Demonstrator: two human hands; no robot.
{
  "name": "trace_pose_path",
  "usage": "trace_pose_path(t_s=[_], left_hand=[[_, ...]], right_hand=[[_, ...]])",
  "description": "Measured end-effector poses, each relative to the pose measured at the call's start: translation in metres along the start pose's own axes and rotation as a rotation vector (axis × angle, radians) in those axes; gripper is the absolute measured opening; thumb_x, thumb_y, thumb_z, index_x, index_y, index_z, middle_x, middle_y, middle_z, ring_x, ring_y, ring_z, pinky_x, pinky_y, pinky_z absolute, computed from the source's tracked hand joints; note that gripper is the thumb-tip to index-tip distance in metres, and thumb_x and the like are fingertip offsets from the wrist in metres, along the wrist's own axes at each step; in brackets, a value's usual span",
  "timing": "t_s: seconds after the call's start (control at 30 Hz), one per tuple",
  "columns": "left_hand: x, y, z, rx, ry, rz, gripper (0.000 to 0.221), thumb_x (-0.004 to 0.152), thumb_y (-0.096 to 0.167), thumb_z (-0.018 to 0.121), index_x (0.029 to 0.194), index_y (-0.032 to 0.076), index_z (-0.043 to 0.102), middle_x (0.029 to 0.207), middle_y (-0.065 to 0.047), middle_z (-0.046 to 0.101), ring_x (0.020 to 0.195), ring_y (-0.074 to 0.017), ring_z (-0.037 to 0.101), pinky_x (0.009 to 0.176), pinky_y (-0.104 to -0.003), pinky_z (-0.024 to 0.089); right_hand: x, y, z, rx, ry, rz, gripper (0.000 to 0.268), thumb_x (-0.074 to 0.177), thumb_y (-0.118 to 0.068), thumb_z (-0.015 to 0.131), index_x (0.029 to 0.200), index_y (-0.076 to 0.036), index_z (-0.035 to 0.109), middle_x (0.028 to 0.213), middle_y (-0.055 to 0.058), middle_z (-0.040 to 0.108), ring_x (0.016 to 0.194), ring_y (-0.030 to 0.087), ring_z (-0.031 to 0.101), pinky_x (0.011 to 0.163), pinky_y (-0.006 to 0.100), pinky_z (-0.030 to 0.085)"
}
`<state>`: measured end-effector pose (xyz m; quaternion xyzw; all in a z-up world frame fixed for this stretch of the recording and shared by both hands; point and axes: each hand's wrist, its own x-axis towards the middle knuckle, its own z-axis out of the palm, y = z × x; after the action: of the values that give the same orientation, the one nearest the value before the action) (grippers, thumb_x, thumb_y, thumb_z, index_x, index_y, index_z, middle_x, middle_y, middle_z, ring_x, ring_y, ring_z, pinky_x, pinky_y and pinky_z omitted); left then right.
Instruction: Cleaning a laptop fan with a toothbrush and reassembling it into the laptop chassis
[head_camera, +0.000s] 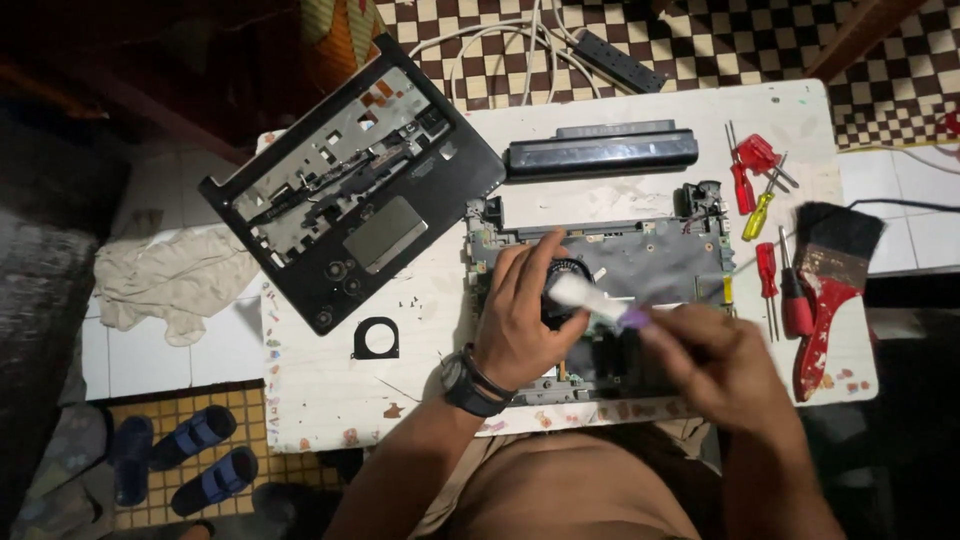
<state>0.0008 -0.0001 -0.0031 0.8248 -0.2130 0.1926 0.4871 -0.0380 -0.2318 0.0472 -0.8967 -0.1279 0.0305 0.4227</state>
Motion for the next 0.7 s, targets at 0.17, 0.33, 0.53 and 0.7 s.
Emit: trace_pose_path(t_s=[0.17,0.33,0.53,0.7], left_hand=[[-0.001,-0.001,0.002,0.005,-0.007,-0.006,0.085,0.083,0.007,0.083,0.154,0.002,0.035,0.130,-0.014,0.064,0.121,-0.0352,0.056,0.109,-0.050,0.052],[0.000,0.000,0.001,0.000,-0.020,-0.021,0.086,0.080,0.005,0.084,0.152,0.002,0.038,0.128,-0.013,0.064,0.119,-0.0336,0.055,0.108,-0.049,0.051],[-0.001,-0.001,0.003,0.039,-0.013,0.018,0.086,0.087,0.013,0.087,0.155,0.003,0.034,0.127,-0.016,0.064,0.120,-0.0338,0.055,0.107,-0.049,0.053],[0.001,0.001,-0.001,0.043,-0.024,0.018,0.080,0.092,0.015,0.084,0.154,0.004,0.035,0.129,-0.016,0.063,0.121,-0.0343,0.055,0.106,-0.049,0.054]], right_hand=[[0.004,-0.008,-0.001,-0.030,0.049,0.088,0.026,0.087,-0.018,0.076,0.111,-0.010,0.079,0.095,0.005,0.079,0.070,0.013,0.070,0.057,0.025,0.055],[0.005,-0.001,-0.015,-0.139,-0.036,0.023,0.031,0.090,-0.024,0.072,0.115,-0.007,0.078,0.082,0.004,0.072,0.060,0.014,0.064,0.050,0.029,0.050],[0.000,0.004,-0.026,-0.302,0.019,0.146,0.035,0.089,-0.029,0.069,0.118,-0.011,0.077,0.091,0.009,0.080,0.057,0.017,0.073,0.043,0.030,0.060],[0.003,0.011,-0.025,-0.308,0.140,0.121,0.030,0.094,-0.026,0.068,0.119,-0.012,0.079,0.090,0.006,0.078,0.063,0.016,0.070,0.057,0.029,0.051]])
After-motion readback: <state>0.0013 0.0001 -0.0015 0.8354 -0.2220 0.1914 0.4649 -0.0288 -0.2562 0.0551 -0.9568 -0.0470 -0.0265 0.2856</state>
